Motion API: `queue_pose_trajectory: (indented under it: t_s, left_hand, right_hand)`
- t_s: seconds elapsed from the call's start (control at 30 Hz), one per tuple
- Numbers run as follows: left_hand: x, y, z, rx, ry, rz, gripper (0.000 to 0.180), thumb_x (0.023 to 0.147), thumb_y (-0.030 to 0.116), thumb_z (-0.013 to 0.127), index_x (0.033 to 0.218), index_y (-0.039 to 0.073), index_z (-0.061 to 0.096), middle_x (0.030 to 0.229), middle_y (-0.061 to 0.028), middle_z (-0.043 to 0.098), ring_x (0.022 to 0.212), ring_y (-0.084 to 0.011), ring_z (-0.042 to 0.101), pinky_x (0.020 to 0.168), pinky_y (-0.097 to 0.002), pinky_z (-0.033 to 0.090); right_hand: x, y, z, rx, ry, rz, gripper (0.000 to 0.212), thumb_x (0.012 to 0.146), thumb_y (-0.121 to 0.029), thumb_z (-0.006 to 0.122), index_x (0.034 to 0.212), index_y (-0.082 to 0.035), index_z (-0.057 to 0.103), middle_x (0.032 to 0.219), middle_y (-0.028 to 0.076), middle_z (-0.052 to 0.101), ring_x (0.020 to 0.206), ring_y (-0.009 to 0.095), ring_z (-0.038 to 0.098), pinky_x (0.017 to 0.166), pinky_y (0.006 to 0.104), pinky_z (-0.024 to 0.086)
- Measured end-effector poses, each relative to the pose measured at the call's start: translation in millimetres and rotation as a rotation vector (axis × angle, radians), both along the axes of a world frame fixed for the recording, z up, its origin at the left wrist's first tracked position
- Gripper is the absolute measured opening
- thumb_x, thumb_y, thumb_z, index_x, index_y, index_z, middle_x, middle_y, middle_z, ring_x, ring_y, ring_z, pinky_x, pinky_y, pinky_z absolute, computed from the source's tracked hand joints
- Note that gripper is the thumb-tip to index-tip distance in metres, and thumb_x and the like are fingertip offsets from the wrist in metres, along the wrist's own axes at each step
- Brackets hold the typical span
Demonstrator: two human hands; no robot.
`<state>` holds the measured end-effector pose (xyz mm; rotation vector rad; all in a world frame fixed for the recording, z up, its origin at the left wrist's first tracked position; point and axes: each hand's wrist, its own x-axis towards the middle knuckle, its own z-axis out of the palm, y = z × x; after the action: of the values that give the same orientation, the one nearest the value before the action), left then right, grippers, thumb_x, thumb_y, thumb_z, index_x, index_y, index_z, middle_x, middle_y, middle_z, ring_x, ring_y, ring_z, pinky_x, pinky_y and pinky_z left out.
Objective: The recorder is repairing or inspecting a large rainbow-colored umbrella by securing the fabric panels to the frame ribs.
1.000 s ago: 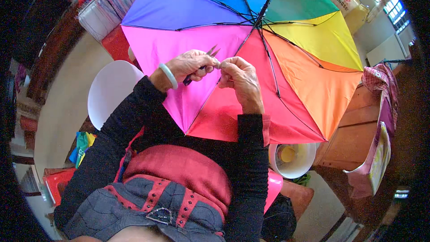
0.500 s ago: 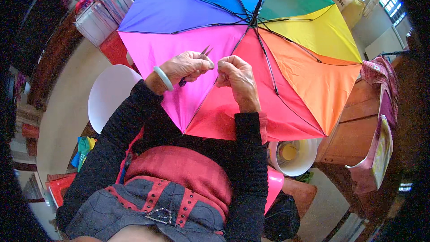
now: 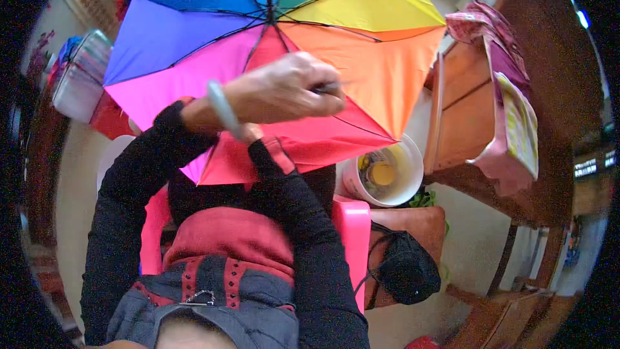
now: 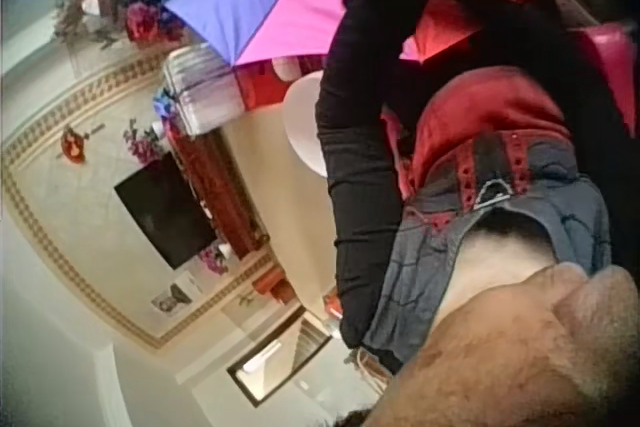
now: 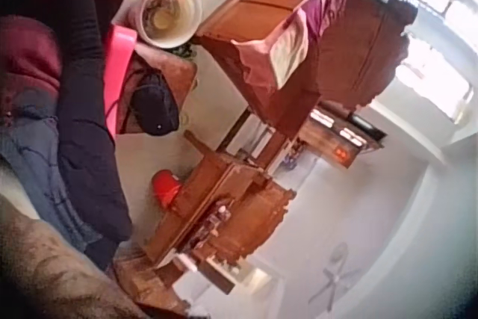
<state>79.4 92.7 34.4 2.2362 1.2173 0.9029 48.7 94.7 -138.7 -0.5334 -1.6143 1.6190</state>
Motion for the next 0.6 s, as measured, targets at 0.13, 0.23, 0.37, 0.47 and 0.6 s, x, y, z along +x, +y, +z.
queue_pose_trajectory:
  t_s: [0.13,0.23,0.37,0.47,0.6]
  left_hand:
    - [84,25,-1,-0.164,-0.003,-0.028,0.017,0.068,0.012,0.049,0.069,0.001,0.061,0.065,-0.0212,0.056,0.061,-0.0311,0.059,0.058,-0.0404,0.046]
    - [137,47,-22,-0.108,0.012,-0.056,0.015,0.068,0.013,0.051,0.071,0.003,0.062,0.069,-0.0207,0.058,0.067,-0.0318,0.06,0.061,-0.0407,0.047]
    - [171,54,-29,0.09,0.039,-0.071,0.013,0.069,0.013,0.053,0.071,0.004,0.063,0.074,-0.0196,0.06,0.072,-0.0322,0.06,0.063,-0.0401,0.048]
    - [189,60,-30,0.179,0.058,-0.147,0.012,0.069,0.015,0.056,0.07,0.004,0.061,0.076,-0.0171,0.058,0.072,-0.0321,0.059,0.063,-0.0409,0.047]
    - [190,63,-30,0.173,0.153,-0.237,0.015,0.068,0.017,0.06,0.071,0.003,0.057,0.073,-0.0129,0.054,0.069,-0.0314,0.057,0.06,-0.0421,0.046]
  right_hand:
    - [-17,-5,-21,0.195,-0.169,0.037,0.004,0.072,0.0,0.053,0.07,-0.002,0.05,0.058,0.008,0.053,0.047,0.014,0.052,0.04,0.0258,0.042]
    - [-19,-10,-21,0.158,-0.189,0.045,0.003,0.071,0.001,0.052,0.07,-0.001,0.05,0.056,0.009,0.053,0.046,0.014,0.052,0.04,0.0263,0.042]
    - [-16,-18,-16,-0.022,-0.139,0.042,0.003,0.071,0.001,0.052,0.07,0.001,0.049,0.053,0.008,0.052,0.044,0.013,0.051,0.038,0.027,0.041]
    - [-11,-14,-15,-0.03,-0.153,0.008,0.004,0.072,0.001,0.051,0.07,0.002,0.048,0.053,0.008,0.052,0.044,0.012,0.051,0.038,0.027,0.041]
    - [-15,-18,-7,-0.078,-0.108,0.05,0.003,0.073,0.001,0.05,0.07,0.001,0.047,0.053,0.008,0.052,0.044,0.013,0.051,0.037,0.0276,0.041]
